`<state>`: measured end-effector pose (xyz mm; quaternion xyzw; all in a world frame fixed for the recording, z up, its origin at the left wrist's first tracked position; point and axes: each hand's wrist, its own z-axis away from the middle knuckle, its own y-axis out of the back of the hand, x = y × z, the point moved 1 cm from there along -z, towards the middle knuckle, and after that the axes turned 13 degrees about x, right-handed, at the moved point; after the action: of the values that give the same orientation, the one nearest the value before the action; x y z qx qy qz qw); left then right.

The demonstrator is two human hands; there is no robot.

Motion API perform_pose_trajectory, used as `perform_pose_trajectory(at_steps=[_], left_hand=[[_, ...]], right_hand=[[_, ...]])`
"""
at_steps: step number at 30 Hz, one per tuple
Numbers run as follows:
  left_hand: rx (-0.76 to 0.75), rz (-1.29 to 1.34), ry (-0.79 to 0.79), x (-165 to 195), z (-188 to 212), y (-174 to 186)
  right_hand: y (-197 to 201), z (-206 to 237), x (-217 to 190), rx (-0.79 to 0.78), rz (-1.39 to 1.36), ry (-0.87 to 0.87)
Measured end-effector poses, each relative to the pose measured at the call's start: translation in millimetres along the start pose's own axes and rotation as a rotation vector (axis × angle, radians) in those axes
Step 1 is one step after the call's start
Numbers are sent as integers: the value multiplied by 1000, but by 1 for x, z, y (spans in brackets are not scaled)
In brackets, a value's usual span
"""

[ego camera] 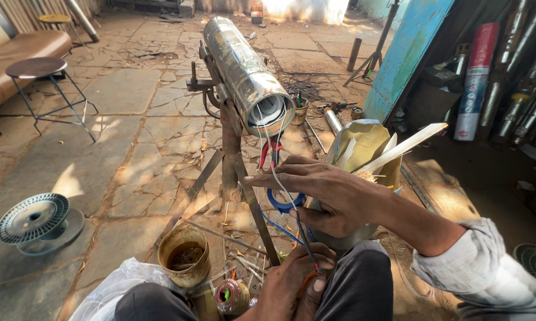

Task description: The person sits on the floor and wraps electrical tape around the ends of several wires. They use pliers to hold the wires and apply blue tape to insulate the connections.

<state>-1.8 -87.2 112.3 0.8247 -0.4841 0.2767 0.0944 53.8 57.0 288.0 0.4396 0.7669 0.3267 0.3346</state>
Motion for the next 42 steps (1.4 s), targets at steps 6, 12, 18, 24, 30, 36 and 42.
perform_pose_trajectory(at_steps=[6, 12, 18, 24, 30, 36, 42], left_hand=[[-97, -261, 349, -11, -29, 23], [246, -160, 439, -57, -48, 49], [408, -231, 467, -54, -33, 48], [468, -34, 348, -32, -45, 54], [418, -10, 352, -20, -48, 57], [386, -103, 262, -23, -43, 58], [332, -80, 180, -23, -42, 60]], right_hand=[[17, -3, 16, 46, 536, 78], [3, 8, 31, 238, 287, -232], [-35, 27, 35, 320, -191, -494], [-50, 30, 19, 295, -306, -640], [-47, 26, 4, 259, -303, -629], [-40, 28, -3, 214, -85, -601], [-32, 30, -27, 125, -79, -640]])
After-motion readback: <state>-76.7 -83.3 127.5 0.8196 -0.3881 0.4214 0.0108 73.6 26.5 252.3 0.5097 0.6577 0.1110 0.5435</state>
